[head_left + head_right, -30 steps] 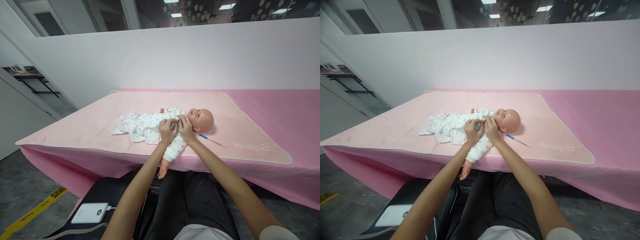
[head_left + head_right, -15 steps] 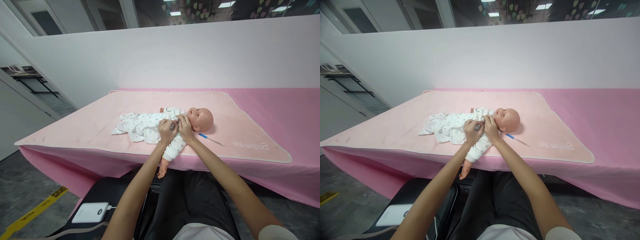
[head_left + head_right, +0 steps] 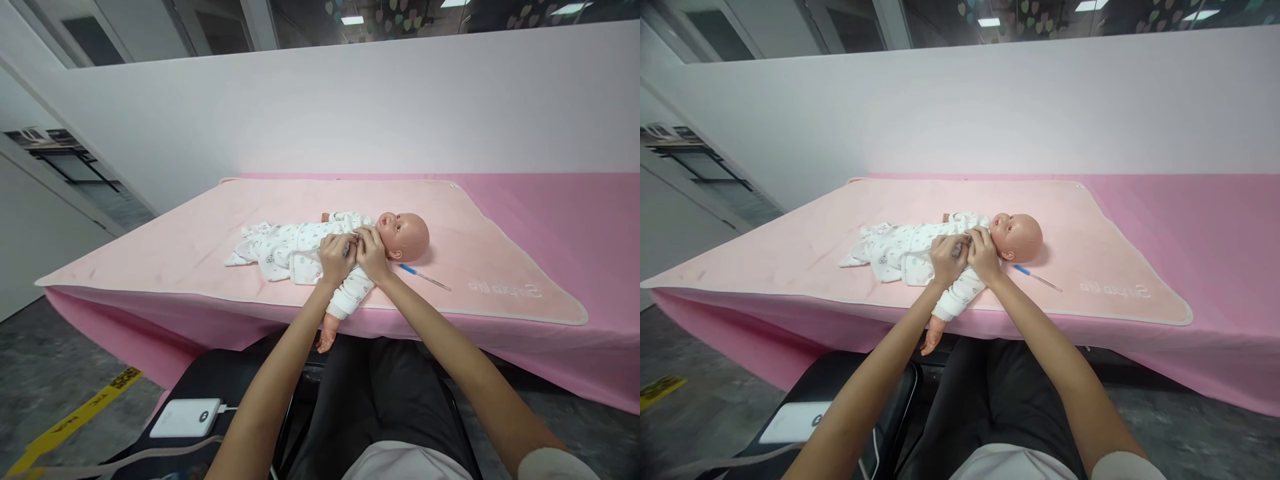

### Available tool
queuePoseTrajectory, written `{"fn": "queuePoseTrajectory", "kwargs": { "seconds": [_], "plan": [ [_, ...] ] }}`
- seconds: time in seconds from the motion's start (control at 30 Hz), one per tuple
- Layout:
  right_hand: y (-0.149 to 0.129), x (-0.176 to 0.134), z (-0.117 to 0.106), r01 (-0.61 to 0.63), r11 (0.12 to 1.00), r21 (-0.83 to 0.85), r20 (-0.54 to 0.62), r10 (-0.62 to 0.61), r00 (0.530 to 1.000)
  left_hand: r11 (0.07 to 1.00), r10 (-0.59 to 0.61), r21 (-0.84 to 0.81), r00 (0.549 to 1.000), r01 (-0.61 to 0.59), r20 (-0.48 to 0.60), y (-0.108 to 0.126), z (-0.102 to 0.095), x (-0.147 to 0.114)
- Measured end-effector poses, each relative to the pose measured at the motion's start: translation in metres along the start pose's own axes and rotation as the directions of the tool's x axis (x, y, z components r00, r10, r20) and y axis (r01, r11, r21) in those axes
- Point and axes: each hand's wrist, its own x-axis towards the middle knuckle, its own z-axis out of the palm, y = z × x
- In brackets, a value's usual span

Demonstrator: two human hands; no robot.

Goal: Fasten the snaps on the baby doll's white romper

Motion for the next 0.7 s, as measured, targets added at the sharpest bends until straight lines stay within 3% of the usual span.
{"fn": "queuePoseTrajectory", "kwargs": {
  "seconds": [0.7],
  "plan": [
    [0.0055,-0.0021,0.0026,-0.026,1.0,0.012,0.006,0.026,1.0,1.0,-0.01,0.008,1.0,0.01,0.023,0.0007,-0.0007,0.0009]
  ]
}}
